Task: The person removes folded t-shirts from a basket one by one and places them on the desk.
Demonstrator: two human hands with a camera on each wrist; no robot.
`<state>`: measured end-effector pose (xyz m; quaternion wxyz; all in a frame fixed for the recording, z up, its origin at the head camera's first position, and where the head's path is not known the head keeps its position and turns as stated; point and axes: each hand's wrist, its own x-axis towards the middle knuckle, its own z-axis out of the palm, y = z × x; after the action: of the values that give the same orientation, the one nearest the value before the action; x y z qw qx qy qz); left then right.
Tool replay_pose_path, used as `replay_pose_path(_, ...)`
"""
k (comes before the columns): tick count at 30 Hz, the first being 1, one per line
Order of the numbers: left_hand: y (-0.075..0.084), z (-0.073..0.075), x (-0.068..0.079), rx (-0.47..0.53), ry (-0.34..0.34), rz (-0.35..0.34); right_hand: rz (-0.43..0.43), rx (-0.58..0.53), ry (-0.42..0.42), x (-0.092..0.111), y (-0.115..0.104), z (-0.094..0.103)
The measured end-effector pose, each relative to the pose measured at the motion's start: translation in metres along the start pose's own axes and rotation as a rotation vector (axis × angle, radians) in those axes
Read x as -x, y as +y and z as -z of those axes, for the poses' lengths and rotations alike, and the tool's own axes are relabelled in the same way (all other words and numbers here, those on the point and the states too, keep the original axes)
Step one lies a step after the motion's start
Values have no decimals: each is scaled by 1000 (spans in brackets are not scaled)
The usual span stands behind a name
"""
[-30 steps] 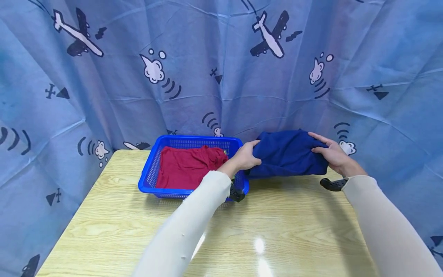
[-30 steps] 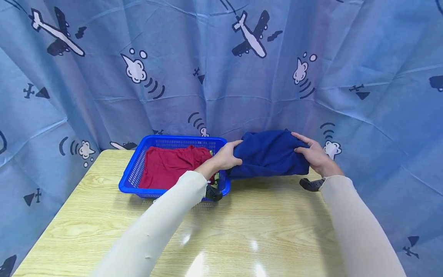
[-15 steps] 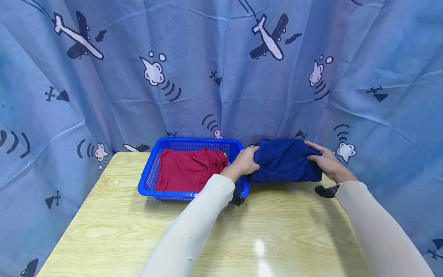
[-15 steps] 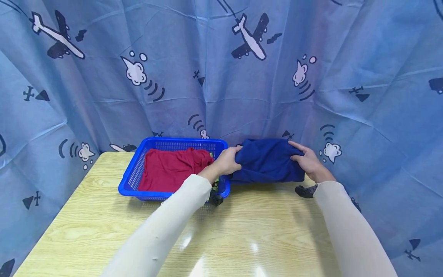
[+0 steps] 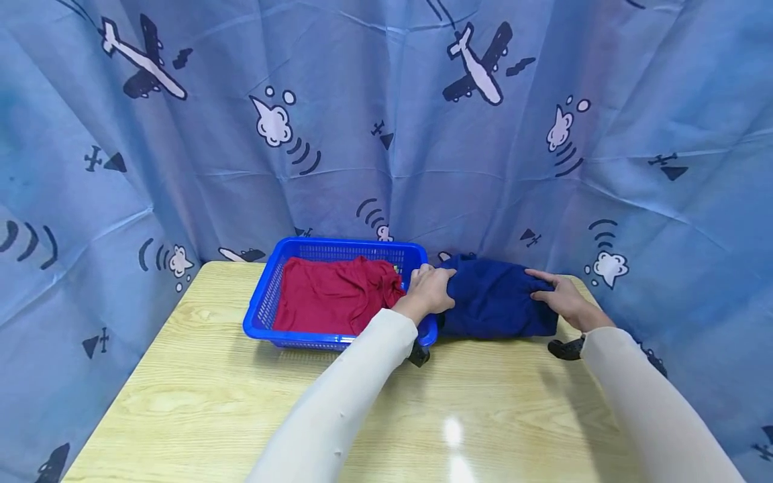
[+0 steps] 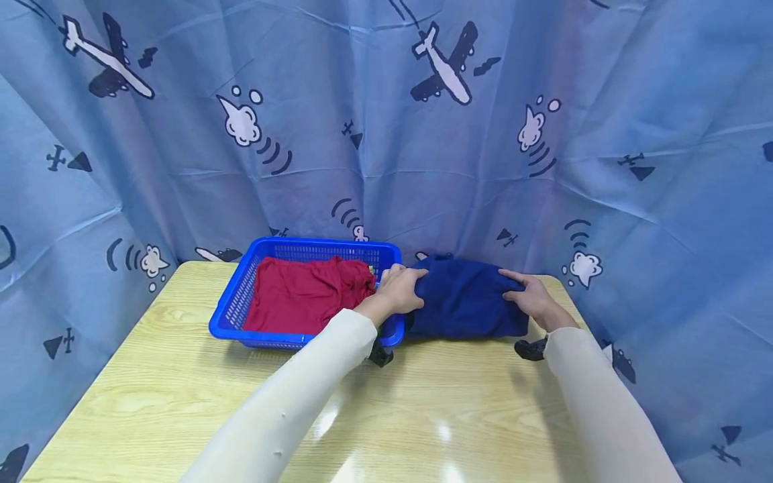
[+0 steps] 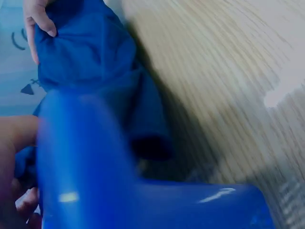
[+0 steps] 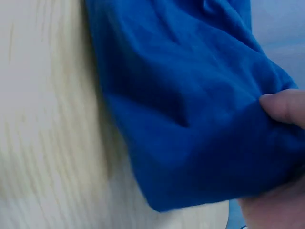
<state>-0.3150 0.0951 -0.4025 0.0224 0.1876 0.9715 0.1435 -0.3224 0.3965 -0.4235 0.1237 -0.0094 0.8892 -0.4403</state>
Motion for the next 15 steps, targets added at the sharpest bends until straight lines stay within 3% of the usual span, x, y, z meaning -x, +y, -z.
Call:
replay_pose_path(8,2,-10,1,-182,-15,-14,-110,193,-93,4,16,-4)
replay_pose_path(11,3,-11,2,-182,-21,-18,-112,258,-84,5,16,-5)
replay_pose_path(15,3,-7,4,-111,-6,-28,-67,262,10,4,10,-6)
